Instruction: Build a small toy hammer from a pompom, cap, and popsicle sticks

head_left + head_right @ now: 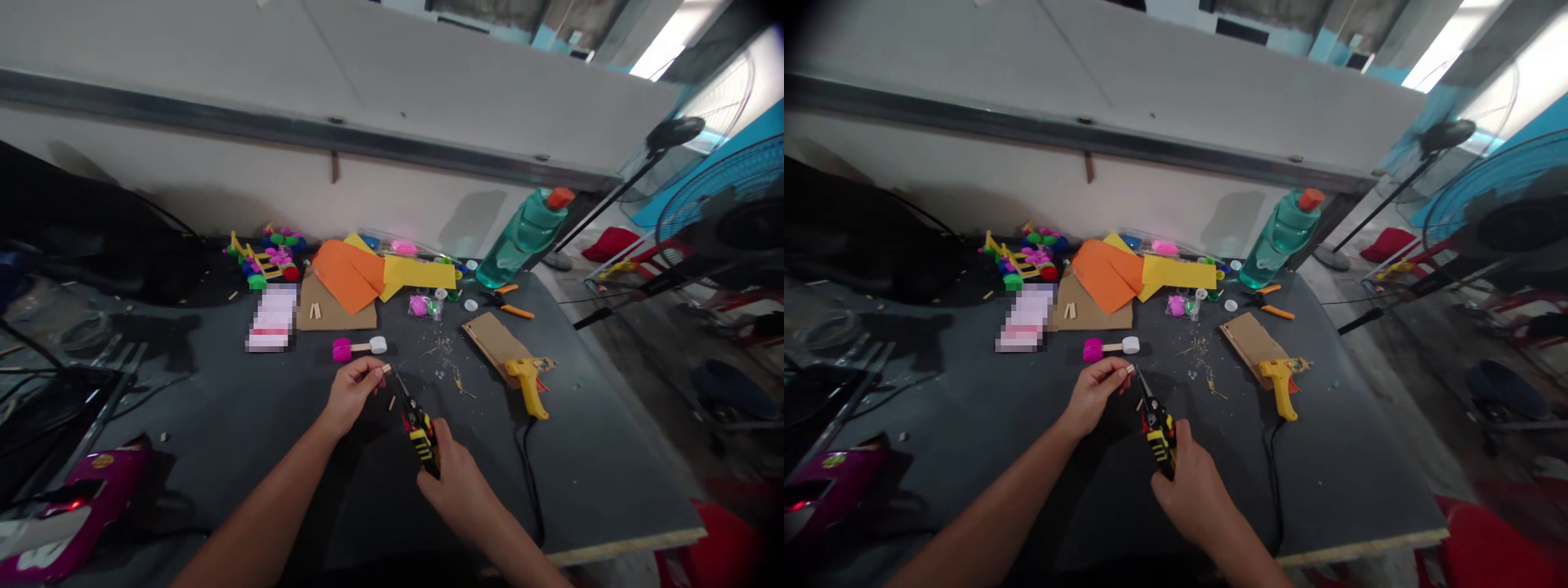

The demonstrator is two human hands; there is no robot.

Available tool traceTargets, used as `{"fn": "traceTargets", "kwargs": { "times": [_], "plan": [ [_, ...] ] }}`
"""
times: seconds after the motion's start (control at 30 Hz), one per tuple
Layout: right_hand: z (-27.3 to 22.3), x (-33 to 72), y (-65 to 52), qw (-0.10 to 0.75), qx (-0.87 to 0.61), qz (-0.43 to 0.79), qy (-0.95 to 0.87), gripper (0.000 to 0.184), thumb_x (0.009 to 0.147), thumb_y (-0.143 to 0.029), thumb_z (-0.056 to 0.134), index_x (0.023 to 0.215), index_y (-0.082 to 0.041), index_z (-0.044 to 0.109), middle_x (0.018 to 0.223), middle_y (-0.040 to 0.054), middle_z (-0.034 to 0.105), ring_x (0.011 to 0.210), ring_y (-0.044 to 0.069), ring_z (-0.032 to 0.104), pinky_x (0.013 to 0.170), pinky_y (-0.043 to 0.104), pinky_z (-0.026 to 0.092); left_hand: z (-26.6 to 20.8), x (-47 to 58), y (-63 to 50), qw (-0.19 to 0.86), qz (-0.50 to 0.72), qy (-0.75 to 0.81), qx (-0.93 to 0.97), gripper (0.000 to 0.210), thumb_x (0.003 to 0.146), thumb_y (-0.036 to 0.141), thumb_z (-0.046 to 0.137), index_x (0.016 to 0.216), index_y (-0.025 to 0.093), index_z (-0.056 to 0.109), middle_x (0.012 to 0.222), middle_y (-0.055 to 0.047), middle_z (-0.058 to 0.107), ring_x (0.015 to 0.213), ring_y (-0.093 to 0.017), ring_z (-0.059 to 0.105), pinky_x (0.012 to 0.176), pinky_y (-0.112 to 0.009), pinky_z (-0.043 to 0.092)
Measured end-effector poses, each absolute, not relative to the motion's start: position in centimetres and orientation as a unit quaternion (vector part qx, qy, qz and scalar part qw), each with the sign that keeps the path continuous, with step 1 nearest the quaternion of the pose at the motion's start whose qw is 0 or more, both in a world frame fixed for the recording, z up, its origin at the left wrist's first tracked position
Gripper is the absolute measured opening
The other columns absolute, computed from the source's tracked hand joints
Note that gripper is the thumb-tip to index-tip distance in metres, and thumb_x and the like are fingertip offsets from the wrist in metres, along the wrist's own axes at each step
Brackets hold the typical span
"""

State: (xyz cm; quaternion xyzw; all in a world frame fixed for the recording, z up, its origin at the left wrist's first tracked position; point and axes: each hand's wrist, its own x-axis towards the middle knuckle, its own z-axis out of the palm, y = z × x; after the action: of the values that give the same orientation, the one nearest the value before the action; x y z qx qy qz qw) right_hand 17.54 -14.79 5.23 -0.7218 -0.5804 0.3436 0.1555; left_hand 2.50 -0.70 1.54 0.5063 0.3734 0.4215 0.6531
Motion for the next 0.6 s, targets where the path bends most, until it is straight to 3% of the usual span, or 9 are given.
{"fn": "traceTargets", "kwargs": {
  "times": [0.27, 0.6],
  "plan": [
    [5.48, 17.18, -14.75, 0.178, -0.721, 0.364, -0.563, 0.031, 0.065, -0.011, 0.046, 0.093, -0.02, 0.037, 0.071, -0.0009, 0.054, 0.063, 0.016, 0.052, 0.058, 0.024, 0.032, 1.05, 2.69, -0.48, 0.682, 0.44, 0.359, 0.461, 0.017, 0.077, 0.032, 0.062, 0.08, 0.015, 0.063, 0.056, 0.004, 0.047, 0.049, -0.007, 0.041, 0.046, -0.019, 0.033],
    [5.11, 17.11, -15.0, 0.184, -0.722, 0.367, -0.557, 0.037, 0.063, -0.011, 0.047, 0.097, -0.021, 0.037, 0.074, -0.001, 0.056, 0.064, 0.017, 0.054, 0.06, 0.024, 0.032, 1.09, 2.71, -0.42, 0.708, 0.437, 0.357, 0.426, 0.025, 0.077, 0.038, 0.061, 0.068, 0.015, 0.055, 0.055, 0.004, 0.045, 0.046, -0.006, 0.037, 0.043, -0.018, 0.03]
  ]
}}
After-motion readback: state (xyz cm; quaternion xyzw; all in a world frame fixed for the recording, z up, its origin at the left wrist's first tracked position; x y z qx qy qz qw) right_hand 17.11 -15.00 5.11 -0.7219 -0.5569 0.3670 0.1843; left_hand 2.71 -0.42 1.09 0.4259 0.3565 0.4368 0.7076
